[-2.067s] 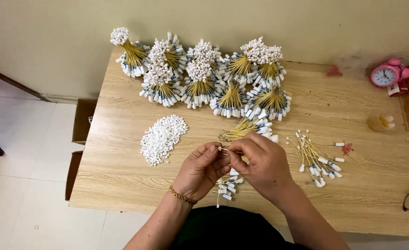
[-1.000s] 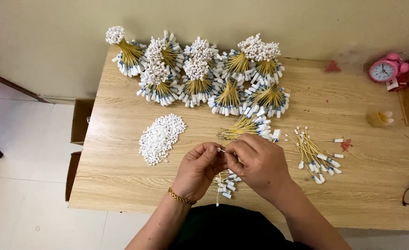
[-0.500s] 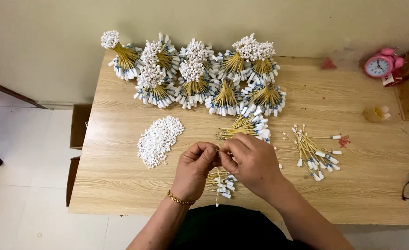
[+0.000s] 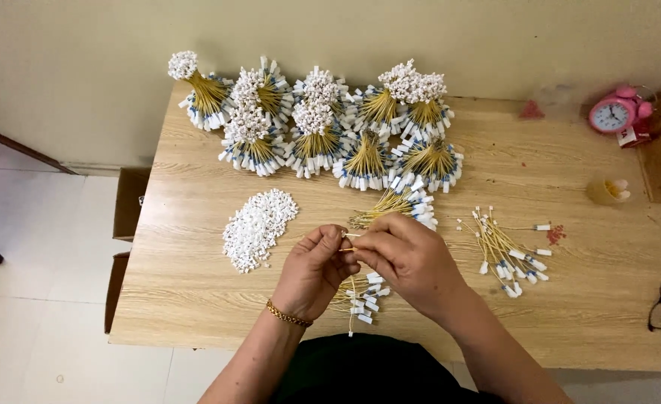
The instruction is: Assembling small white tips onto thin wires to create craft components
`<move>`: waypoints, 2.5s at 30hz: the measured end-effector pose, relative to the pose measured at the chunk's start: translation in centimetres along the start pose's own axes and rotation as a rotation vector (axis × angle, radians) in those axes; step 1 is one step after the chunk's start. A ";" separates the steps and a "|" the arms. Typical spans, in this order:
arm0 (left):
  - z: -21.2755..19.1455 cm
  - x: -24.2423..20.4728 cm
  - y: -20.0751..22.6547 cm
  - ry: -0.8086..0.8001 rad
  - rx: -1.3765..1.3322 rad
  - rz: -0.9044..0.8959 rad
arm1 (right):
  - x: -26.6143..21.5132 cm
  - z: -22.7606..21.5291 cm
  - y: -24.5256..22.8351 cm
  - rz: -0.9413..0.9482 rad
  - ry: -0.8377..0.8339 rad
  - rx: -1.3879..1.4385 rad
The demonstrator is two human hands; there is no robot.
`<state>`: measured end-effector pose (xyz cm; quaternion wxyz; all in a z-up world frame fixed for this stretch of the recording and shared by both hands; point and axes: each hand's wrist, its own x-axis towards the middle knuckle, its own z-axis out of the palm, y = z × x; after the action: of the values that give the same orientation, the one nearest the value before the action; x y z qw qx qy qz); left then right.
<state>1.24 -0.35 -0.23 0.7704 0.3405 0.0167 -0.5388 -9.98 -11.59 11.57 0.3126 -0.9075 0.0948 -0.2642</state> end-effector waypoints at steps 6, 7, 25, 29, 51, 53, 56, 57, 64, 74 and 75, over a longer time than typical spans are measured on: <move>0.3 -0.2 0.0 -0.008 -0.012 -0.009 | 0.0 0.4 0.5 -0.064 0.068 -0.088; 0.4 -0.3 0.0 -0.012 -0.017 -0.007 | 0.0 0.5 0.7 -0.048 0.090 -0.062; 0.4 -1.1 0.0 -0.021 0.018 0.012 | -0.3 0.7 0.9 -0.151 0.140 -0.241; 0.2 -0.9 -0.1 -0.028 0.006 0.014 | -0.1 0.6 0.7 -0.164 0.153 -0.268; -0.2 -0.4 -1.2 0.009 0.139 0.153 | -0.1 1.0 0.6 -0.204 0.156 -0.410; -0.4 -0.3 -1.6 0.024 0.166 0.173 | -0.1 1.4 0.7 -0.190 0.148 -0.397; -0.6 -0.5 -1.9 0.061 0.212 0.181 | -0.4 2.4 1.2 -0.118 0.093 -0.289; -0.6 -0.5 -1.9 0.071 0.233 0.203 | -0.6 2.8 1.6 -0.119 0.113 -0.285; -5.6 0.6 -3.0 0.209 0.439 0.107 | -3.0 5.1 4.7 0.281 -0.236 0.196; -19.0 0.0 -10.9 0.311 0.836 -0.122 | -5.9 12.2 9.9 0.877 -0.816 -0.212; -19.3 -0.2 -11.0 0.295 1.021 -0.113 | -6.5 13.3 10.9 0.789 -0.768 -0.237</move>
<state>-1.53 8.26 -20.55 0.4661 0.7426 -0.1210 -0.4655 -8.40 -11.11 -6.78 0.2958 -0.8632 0.3354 0.2343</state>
